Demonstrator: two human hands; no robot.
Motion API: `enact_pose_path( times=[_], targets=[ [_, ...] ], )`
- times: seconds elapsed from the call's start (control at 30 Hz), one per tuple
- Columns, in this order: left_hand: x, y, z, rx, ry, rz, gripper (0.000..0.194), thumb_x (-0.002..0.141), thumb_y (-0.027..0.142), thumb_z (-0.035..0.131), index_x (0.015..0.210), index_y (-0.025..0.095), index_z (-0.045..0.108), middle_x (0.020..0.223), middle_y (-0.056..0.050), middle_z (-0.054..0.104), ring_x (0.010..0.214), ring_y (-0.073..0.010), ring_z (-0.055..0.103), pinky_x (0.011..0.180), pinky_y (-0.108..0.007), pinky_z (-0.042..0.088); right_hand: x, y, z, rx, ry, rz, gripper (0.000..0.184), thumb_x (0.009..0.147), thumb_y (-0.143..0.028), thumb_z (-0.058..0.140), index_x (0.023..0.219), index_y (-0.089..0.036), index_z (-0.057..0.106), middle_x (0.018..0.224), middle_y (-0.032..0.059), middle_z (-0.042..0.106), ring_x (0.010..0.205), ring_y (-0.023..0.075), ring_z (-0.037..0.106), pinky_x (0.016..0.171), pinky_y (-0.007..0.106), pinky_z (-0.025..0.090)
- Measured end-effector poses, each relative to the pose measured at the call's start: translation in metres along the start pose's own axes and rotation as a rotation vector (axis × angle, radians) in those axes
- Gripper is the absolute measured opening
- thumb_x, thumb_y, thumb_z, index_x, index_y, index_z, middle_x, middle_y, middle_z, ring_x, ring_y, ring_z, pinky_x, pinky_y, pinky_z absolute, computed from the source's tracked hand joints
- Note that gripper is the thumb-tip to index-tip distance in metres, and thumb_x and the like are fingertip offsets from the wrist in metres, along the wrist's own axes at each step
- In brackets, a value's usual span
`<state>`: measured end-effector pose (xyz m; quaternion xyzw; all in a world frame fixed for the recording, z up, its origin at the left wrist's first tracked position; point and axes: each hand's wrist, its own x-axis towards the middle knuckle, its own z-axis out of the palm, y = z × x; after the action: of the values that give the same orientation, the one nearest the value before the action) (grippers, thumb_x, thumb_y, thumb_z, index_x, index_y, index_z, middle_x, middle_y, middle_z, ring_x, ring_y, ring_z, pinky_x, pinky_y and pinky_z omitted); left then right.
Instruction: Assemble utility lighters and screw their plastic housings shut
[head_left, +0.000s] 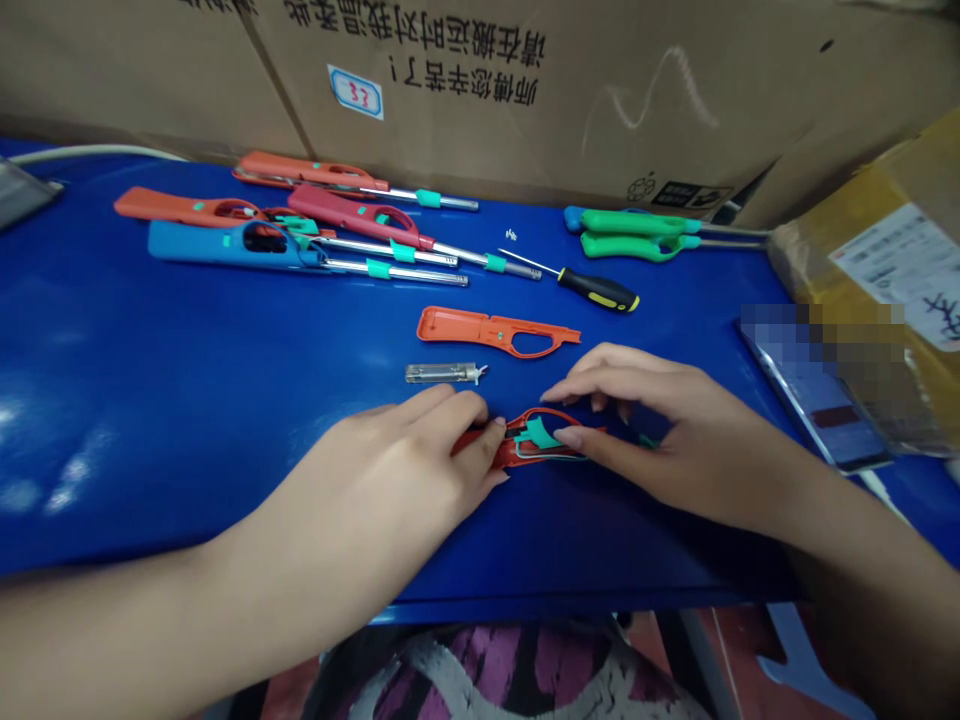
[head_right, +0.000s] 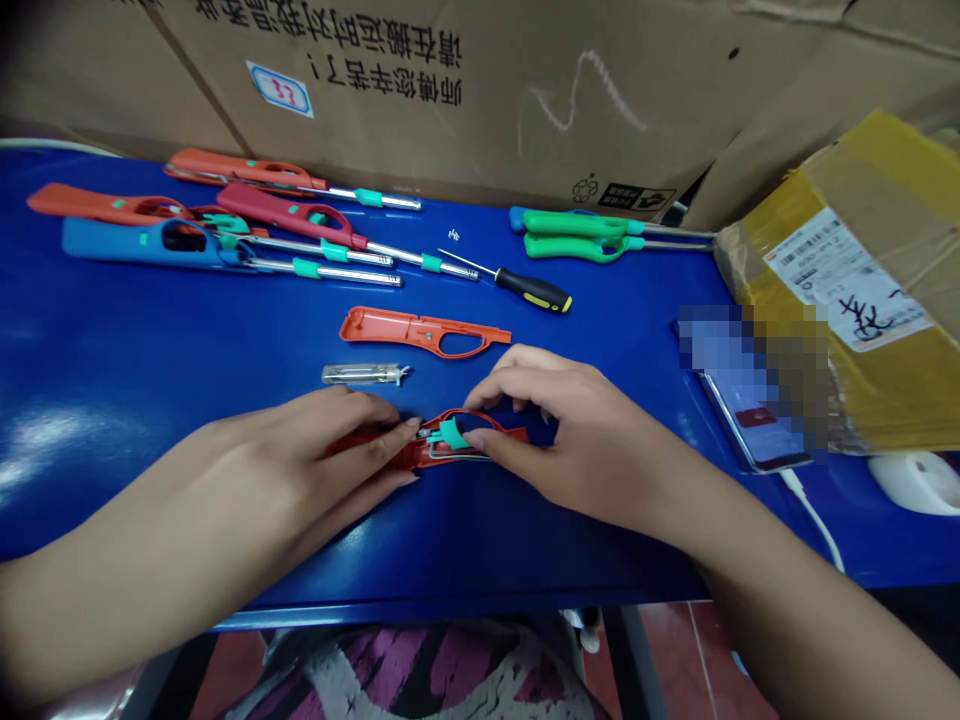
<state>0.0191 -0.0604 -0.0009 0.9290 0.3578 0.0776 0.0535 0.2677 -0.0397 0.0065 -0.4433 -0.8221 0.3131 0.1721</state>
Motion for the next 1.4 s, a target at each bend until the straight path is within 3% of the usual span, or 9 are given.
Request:
enact_pose_path(
  times=[0.13,0.47,0.53,0.63,0.77,0.9,1.03,1.23,1.4],
  targets=[
    [-0.003,0.001,0.0,0.106,0.044,0.088,0.029,0.101,0.016,0.047,0.109,0.012,0.075,0.086,-0.008,0.064,0.075,-0.0266,0.068,0.058,-0.043,0.063,0.0,0.002,-0.007,0.046,-0.049,0.024,0.006,0.091,-0.026,0.07,0.094,-0.022,0.074,0.096,0.0022,0.069,0.089,0.015,0.065,0.079,0.03,0.051],
    [-0.002,-0.001,0.004,0.11,0.057,0.181,0.039,0.099,0.011,0.043,0.133,0.006,0.063,0.091,-0.01,0.064,0.077,-0.0267,0.065,0.058,-0.041,0.062,0.005,0.003,0.0,0.061,-0.07,0.051,0.007,0.09,-0.021,0.07,0.084,-0.022,0.074,0.087,0.0009,0.07,0.08,0.0138,0.066,0.074,0.028,0.051],
    [0.0,-0.001,0.005,0.021,0.03,0.121,0.037,0.101,0.016,0.044,0.132,0.01,0.063,0.095,-0.01,0.062,0.078,-0.0248,0.063,0.062,-0.04,0.061,0.005,0.005,0.001,0.004,-0.023,0.044,0.004,0.086,-0.023,0.075,0.087,-0.021,0.072,0.088,0.0009,0.069,0.08,0.0145,0.064,0.072,0.028,0.05],
    [0.0,-0.002,0.009,-0.094,-0.001,0.054,0.034,0.103,0.019,0.042,0.127,0.012,0.065,0.101,-0.012,0.062,0.084,-0.0237,0.062,0.067,-0.037,0.06,0.003,0.007,0.002,-0.09,0.015,0.046,0.022,0.084,-0.028,0.079,0.102,-0.022,0.068,0.095,0.0018,0.068,0.084,0.0162,0.063,0.072,0.029,0.05],
    [-0.005,-0.003,0.016,-0.188,-0.029,0.027,0.043,0.101,0.017,0.043,0.142,0.021,0.054,0.114,-0.011,0.064,0.096,-0.0231,0.062,0.077,-0.034,0.058,-0.001,0.006,-0.002,-0.124,-0.058,0.046,0.03,0.089,-0.031,0.074,0.117,-0.026,0.066,0.107,0.0018,0.071,0.093,0.0178,0.066,0.08,0.03,0.052],
    [-0.012,-0.001,0.02,-0.115,-0.036,0.048,0.057,0.096,0.012,0.037,0.151,0.024,0.046,0.128,-0.012,0.062,0.113,-0.0303,0.06,0.094,-0.045,0.056,-0.002,0.006,-0.008,-0.094,-0.14,0.037,0.029,0.089,-0.029,0.073,0.117,-0.028,0.067,0.114,0.0016,0.072,0.103,0.0191,0.067,0.089,0.032,0.053],
    [-0.015,0.003,0.02,0.046,-0.022,0.153,0.076,0.082,0.004,0.034,0.158,0.012,0.035,0.137,-0.02,0.055,0.12,-0.0395,0.053,0.097,-0.059,0.052,-0.004,0.009,-0.01,-0.064,-0.168,0.048,0.026,0.09,-0.034,0.073,0.115,-0.029,0.069,0.115,0.0013,0.073,0.103,0.0194,0.068,0.089,0.033,0.054],
    [-0.01,0.009,0.022,0.03,-0.031,0.13,0.075,0.083,0.009,0.041,0.158,0.019,0.037,0.127,-0.017,0.058,0.113,-0.0391,0.055,0.095,-0.06,0.053,-0.006,0.011,-0.014,-0.025,-0.228,0.081,0.032,0.088,-0.036,0.075,0.118,-0.032,0.066,0.117,-0.0027,0.071,0.104,0.0164,0.067,0.088,0.029,0.053],
    [-0.014,0.008,0.029,0.023,-0.051,0.181,0.083,0.077,0.013,0.041,0.16,0.009,0.031,0.141,-0.023,0.05,0.126,-0.0442,0.048,0.097,-0.063,0.052,-0.005,0.01,-0.015,-0.026,-0.217,0.085,0.024,0.09,-0.031,0.073,0.114,-0.029,0.067,0.115,-0.0016,0.072,0.104,0.016,0.067,0.088,0.028,0.053]
  ],
)
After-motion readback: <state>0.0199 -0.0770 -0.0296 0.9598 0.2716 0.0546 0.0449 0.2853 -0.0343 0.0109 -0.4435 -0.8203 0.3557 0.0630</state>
